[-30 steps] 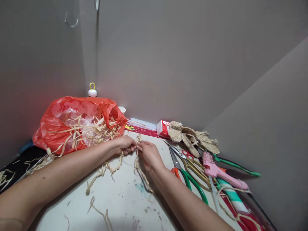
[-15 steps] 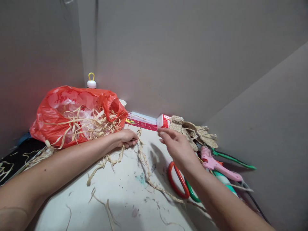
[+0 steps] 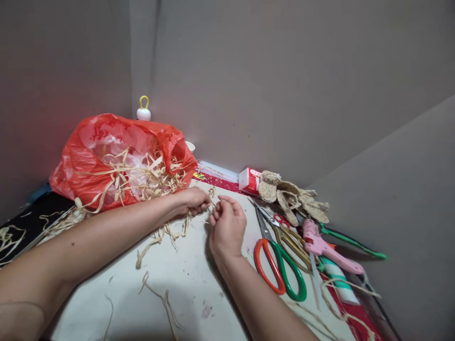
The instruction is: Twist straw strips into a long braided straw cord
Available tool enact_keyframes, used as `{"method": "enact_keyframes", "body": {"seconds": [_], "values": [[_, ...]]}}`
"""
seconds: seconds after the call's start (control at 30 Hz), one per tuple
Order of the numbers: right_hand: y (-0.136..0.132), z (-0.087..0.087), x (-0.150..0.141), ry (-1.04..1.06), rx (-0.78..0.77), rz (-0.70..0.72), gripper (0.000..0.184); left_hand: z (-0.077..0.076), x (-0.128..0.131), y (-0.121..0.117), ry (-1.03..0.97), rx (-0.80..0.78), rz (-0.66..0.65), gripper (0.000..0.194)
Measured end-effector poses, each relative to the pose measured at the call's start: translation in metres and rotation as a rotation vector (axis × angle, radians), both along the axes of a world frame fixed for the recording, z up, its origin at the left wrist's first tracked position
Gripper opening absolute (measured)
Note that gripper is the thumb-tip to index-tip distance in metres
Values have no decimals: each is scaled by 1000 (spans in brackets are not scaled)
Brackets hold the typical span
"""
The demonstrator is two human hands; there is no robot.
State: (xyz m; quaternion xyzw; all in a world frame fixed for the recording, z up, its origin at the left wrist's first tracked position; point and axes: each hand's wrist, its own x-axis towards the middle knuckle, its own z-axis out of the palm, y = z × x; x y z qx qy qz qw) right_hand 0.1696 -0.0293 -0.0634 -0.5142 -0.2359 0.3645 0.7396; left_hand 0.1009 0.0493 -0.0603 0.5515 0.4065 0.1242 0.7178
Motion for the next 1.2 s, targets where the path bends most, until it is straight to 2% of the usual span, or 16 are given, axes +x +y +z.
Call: {"method": "enact_keyframes", "body": {"seconds": [0.07, 0.13, 0.3, 0.47, 0.63, 0.93, 1.2], "values": [[4, -10, 21, -86, -67, -65, 11, 2, -2, 2, -18, -30, -16, 22], [10, -13, 37, -110, -130, -19, 10, 1, -2, 4, -31, -50, -23, 22], [21, -6, 49, -139, -300, 269, 5, -2, -2, 5, -59, -59, -38, 16], [23, -2, 50, -158, -405, 544, 17, -3, 0, 6, -64, -30, -62, 18], [23, -1, 58, -208, -442, 701, 24, -1, 0, 5, -41, -1, -68, 19], [21, 6, 69, -275, -453, 829, 20, -1, -3, 6, -61, -29, -100, 13], [22, 3, 76, -388, -479, 738, 16, 2, -2, 5, -2, 62, -145, 14]]}}
